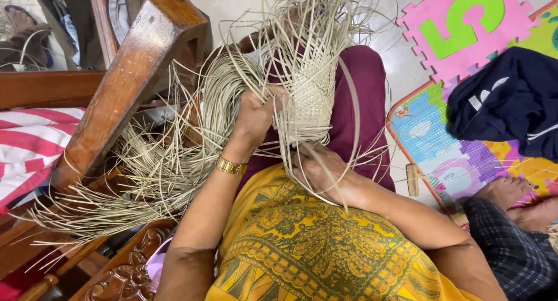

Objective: Weaving dried grass fibers to expand the brim of a handcrafted hat.

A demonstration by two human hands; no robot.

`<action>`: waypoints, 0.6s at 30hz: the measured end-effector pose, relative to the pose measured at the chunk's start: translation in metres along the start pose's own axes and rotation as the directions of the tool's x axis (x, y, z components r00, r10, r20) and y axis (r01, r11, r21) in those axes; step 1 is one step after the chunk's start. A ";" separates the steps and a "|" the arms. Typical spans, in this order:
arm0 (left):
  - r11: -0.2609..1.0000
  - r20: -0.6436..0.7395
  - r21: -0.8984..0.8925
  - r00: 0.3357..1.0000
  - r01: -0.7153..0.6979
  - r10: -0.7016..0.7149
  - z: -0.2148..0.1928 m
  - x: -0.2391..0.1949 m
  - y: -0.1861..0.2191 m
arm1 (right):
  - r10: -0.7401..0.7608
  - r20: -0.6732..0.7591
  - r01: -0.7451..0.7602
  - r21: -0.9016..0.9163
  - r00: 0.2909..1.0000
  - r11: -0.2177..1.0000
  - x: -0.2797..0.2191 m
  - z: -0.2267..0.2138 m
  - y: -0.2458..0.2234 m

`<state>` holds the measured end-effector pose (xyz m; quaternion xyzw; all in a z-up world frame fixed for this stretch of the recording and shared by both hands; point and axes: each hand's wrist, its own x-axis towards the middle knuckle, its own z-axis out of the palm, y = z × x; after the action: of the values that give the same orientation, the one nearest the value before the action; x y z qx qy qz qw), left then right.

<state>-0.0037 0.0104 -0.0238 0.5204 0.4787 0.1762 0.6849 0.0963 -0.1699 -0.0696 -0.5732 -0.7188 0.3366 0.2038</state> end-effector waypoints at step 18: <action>0.998 -0.022 -0.055 1.000 -0.021 0.020 -0.005 -0.003 -0.004 | 0.119 -0.080 -0.113 0.082 0.990 0.990 -0.008 -0.018 -0.004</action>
<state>-0.0103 0.0095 -0.0262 0.5042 0.4757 0.2019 0.6919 0.1078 -0.1737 -0.0535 -0.6195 -0.6614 0.3508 0.2361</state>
